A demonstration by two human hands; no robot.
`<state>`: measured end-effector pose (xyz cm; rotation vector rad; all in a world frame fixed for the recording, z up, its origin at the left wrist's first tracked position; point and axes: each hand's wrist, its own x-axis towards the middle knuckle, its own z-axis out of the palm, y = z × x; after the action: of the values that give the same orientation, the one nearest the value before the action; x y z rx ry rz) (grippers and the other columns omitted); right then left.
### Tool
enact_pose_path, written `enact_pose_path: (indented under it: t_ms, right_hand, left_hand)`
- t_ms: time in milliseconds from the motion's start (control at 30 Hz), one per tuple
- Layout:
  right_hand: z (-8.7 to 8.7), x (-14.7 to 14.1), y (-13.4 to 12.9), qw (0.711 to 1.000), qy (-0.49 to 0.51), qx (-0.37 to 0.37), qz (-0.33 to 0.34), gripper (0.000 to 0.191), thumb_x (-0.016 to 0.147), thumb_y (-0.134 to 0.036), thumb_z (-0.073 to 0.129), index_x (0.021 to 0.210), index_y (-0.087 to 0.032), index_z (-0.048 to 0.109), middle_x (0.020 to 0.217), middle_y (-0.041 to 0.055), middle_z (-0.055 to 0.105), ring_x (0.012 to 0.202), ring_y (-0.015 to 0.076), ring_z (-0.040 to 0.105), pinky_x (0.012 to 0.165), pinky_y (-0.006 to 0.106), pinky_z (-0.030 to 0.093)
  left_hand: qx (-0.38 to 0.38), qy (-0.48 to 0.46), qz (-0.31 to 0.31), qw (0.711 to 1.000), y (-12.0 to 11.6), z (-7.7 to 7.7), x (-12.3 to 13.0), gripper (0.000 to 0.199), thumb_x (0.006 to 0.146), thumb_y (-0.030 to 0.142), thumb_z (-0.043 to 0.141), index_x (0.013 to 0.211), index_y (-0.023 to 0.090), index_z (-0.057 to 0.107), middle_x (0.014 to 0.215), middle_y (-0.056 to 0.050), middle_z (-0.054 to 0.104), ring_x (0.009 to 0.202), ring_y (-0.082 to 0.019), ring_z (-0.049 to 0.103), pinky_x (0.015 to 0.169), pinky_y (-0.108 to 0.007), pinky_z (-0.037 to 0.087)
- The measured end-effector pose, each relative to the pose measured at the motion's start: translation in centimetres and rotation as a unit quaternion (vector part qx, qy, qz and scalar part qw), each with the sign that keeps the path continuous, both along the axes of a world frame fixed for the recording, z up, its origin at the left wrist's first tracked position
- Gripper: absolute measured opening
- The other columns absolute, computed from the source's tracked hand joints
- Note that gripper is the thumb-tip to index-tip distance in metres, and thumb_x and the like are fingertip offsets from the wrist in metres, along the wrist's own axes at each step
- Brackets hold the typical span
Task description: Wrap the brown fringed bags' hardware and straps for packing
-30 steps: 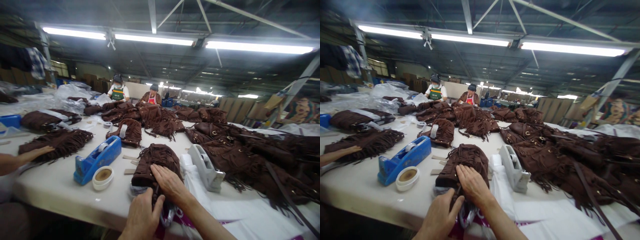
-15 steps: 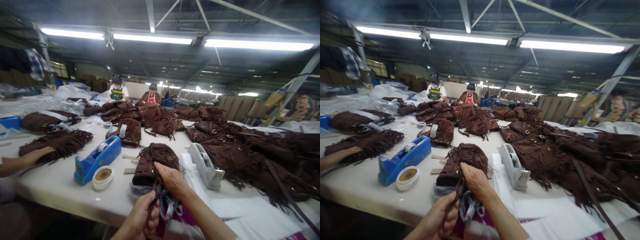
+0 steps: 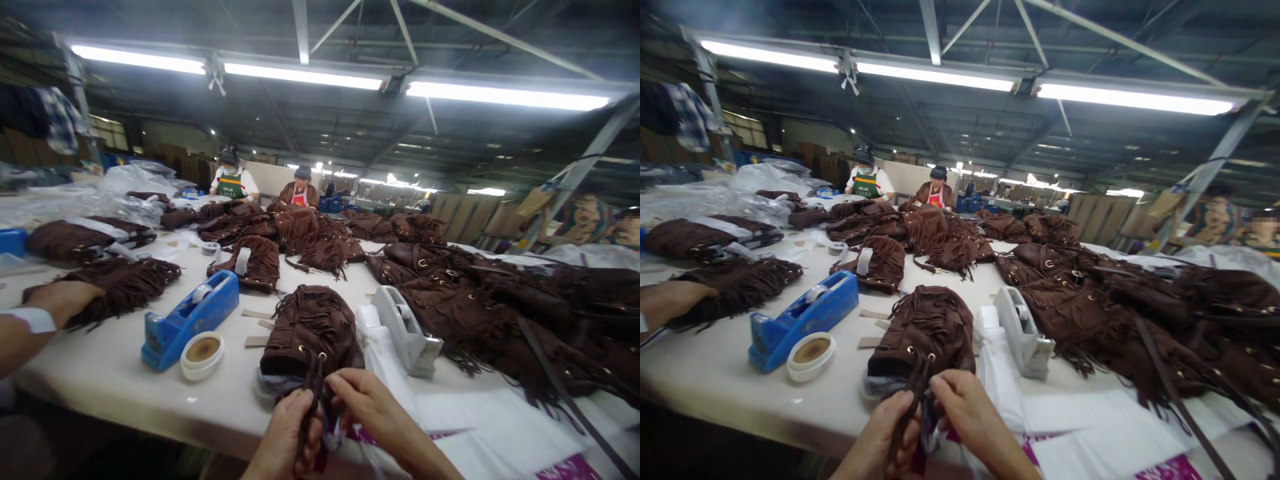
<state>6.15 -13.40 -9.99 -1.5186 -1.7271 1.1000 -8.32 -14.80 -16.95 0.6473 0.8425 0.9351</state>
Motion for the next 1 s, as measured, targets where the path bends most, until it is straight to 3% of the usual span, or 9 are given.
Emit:
enact_pose_path:
  t_ms: [67, 200, 467, 700, 833, 933, 1000]
  right_hand:
    - [-1.0, -0.8, -0.2, 0.997, 0.054, -0.063, 0.005, 0.042, 0.078, -0.057, 0.047, 0.069, -0.017, 0.053, 0.055, -0.0034, 0.051, 0.037, 0.0077, 0.045, 0.036, 0.019, 0.034]
    - [-1.7, -2.5, 0.1, 0.987, 0.116, -0.112, -0.008, 0.046, 0.068, -0.064, 0.056, 0.07, -0.018, 0.051, 0.041, -0.0078, 0.046, 0.03, 0.0046, 0.032, 0.031, 0.017, 0.021]
    - [-2.0, -3.2, 0.3, 0.964, 0.211, -0.143, -0.077, 0.053, 0.054, -0.067, 0.068, 0.064, -0.022, 0.043, 0.032, -0.0141, 0.031, 0.03, 0.0016, 0.019, 0.034, 0.018, 0.008]
    - [-2.4, -3.4, 0.9, 0.957, 0.228, -0.14, -0.11, 0.058, 0.047, -0.07, 0.071, 0.06, -0.023, 0.041, 0.03, -0.0142, 0.029, 0.029, 0.0013, 0.017, 0.033, 0.02, 0.008]
    - [-2.1, -3.5, 0.6, 0.957, 0.23, -0.139, -0.11, 0.061, 0.046, -0.074, 0.069, 0.062, -0.023, 0.041, 0.031, -0.0152, 0.027, 0.03, 0.0012, 0.016, 0.034, 0.02, 0.007]
    - [-1.6, -3.4, 0.3, 0.958, 0.228, -0.152, -0.085, 0.06, 0.047, -0.069, 0.075, 0.067, -0.021, 0.046, 0.034, -0.0151, 0.03, 0.031, 0.0009, 0.018, 0.034, 0.019, 0.007]
    - [-1.4, -3.2, 0.2, 0.959, 0.228, -0.153, -0.075, 0.058, 0.046, -0.062, 0.08, 0.07, -0.019, 0.048, 0.037, -0.0139, 0.037, 0.032, 0.0008, 0.021, 0.033, 0.018, 0.008]
  left_hand:
    - [0.012, 0.007, -0.003, 1.0, 0.0, 0.0, 0.2, 0.065, 0.055, 0.08, 0.065, 0.074, 0.02, 0.047, 0.04, 0.011, 0.04, 0.03, -0.002, 0.024, 0.032, -0.017, 0.011]
    - [0.057, 0.018, 0.005, 0.998, 0.5, -0.8, 0.5, 0.069, 0.051, 0.085, 0.063, 0.07, 0.02, 0.048, 0.037, 0.011, 0.039, 0.027, -0.003, 0.024, 0.029, -0.018, 0.012]
    - [0.087, -0.003, -0.006, 0.996, 1.0, -2.7, 1.1, 0.065, 0.055, 0.081, 0.064, 0.075, 0.021, 0.048, 0.035, 0.014, 0.031, 0.028, -0.003, 0.018, 0.033, -0.019, 0.013]
    - [0.105, 0.011, 0.01, 0.994, 0.7, -2.5, 1.4, 0.063, 0.054, 0.079, 0.065, 0.067, 0.021, 0.043, 0.042, 0.013, 0.03, 0.034, -0.002, 0.021, 0.038, -0.02, 0.014]
    - [0.123, 0.022, 0.019, 0.992, 0.5, -2.5, 1.7, 0.063, 0.058, 0.079, 0.063, 0.075, 0.02, 0.048, 0.041, 0.013, 0.034, 0.033, -0.004, 0.025, 0.039, -0.021, 0.018]
    - [0.112, 0.04, 0.004, 0.993, 0.1, -1.4, 1.5, 0.061, 0.064, 0.079, 0.055, 0.078, 0.02, 0.049, 0.038, 0.013, 0.033, 0.031, -0.006, 0.024, 0.038, -0.021, 0.016]
    - [0.115, 0.08, -0.043, 0.989, -0.2, -0.2, 0.7, 0.056, 0.07, 0.075, 0.05, 0.078, 0.02, 0.051, 0.039, 0.01, 0.037, 0.031, -0.007, 0.026, 0.038, -0.022, 0.017]
